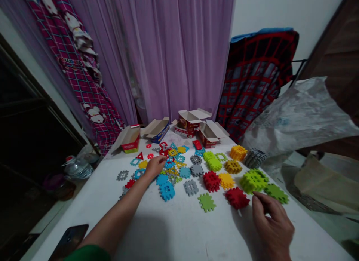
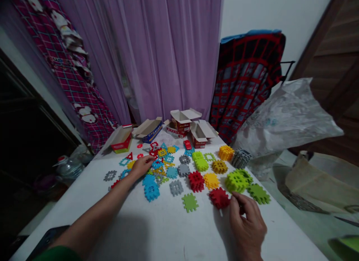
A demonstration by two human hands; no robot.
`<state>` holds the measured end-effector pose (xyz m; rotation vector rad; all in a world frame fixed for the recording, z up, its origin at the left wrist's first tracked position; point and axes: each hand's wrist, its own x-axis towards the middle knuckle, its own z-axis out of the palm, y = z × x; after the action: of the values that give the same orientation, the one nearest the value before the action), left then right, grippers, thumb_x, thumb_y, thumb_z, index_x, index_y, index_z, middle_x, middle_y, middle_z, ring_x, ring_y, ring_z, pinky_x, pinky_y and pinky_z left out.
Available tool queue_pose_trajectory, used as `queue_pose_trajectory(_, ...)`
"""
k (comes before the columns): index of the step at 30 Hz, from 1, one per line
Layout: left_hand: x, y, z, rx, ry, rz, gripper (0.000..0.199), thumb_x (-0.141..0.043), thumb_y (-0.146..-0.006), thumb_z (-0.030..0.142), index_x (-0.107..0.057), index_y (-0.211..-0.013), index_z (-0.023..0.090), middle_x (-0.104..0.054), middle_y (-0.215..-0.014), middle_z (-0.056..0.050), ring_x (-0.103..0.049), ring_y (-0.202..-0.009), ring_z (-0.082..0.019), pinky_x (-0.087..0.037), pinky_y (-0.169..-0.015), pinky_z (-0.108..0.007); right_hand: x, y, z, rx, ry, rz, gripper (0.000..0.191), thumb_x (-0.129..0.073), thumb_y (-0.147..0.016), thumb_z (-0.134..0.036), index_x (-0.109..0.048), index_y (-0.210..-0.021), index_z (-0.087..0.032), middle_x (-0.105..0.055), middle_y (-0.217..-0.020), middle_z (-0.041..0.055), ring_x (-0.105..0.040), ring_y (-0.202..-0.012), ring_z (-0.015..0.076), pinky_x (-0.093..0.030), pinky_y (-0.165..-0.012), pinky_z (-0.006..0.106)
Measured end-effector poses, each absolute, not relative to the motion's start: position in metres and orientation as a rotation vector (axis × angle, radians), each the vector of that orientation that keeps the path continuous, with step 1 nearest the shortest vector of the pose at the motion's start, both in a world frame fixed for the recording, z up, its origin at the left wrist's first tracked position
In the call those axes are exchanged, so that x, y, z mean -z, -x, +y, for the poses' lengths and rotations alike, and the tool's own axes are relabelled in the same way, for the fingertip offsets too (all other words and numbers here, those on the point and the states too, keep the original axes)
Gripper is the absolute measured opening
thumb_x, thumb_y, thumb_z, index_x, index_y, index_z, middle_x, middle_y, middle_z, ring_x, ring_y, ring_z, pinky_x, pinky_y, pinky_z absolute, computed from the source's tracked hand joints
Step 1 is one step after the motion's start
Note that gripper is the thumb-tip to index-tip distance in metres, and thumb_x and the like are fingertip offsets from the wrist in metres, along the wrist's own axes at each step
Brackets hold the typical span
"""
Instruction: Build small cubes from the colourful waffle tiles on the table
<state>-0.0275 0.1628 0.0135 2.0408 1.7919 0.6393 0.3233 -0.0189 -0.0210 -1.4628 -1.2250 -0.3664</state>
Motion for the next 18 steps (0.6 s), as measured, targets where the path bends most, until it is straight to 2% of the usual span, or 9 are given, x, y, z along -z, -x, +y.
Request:
queue_pose_trajectory(9,-0.013,0.154,0.161,-0.368,-1.825,2.308,0.032,-0.049,-0.09,0.025,-0.071,-0.114,0.028,-0.073,-0.121,0.0,-0.067,-0.107,-0.018,-0.049,-0.086,-0.024,0.025,-0.32,-0.024,0.304,1.564,-1.162,0.022,-0.06,-0.084,-0.034,-0.071,-0.088,-0.015,-0.067,-0.081,0.0057,-0.054,-0.058,0.0127,-0.045,-0.056,0.025)
queue_pose_trajectory(14,-0.011,0.162,0.174,-0.337,-1.913,2.291,0.035,-0.052,-0.088,0.026,-0.069,-0.119,0.026,-0.067,-0.131,-0.003,-0.06,-0.12,-0.021,-0.044,-0.1,-0.028,0.029,-0.321,-0.026,0.244,1.628,-1.12,0.023,-0.062,-0.081,-0.036,-0.07,-0.09,-0.017,-0.067,-0.084,0.0067,-0.055,-0.061,0.0163,-0.045,-0.058,0.029)
queue_pose_trajectory(18,-0.009,0.137,0.185,-0.378,-2.028,2.241,0.037,-0.053,-0.089,0.029,-0.067,-0.123,0.027,-0.063,-0.136,-0.003,-0.054,-0.127,-0.021,-0.037,-0.109,-0.031,0.028,-0.32,-0.028,0.187,1.709,-1.131,0.027,-0.06,-0.082,-0.039,-0.07,-0.094,-0.017,-0.067,-0.089,0.0082,-0.057,-0.065,0.0187,-0.047,-0.066,0.033)
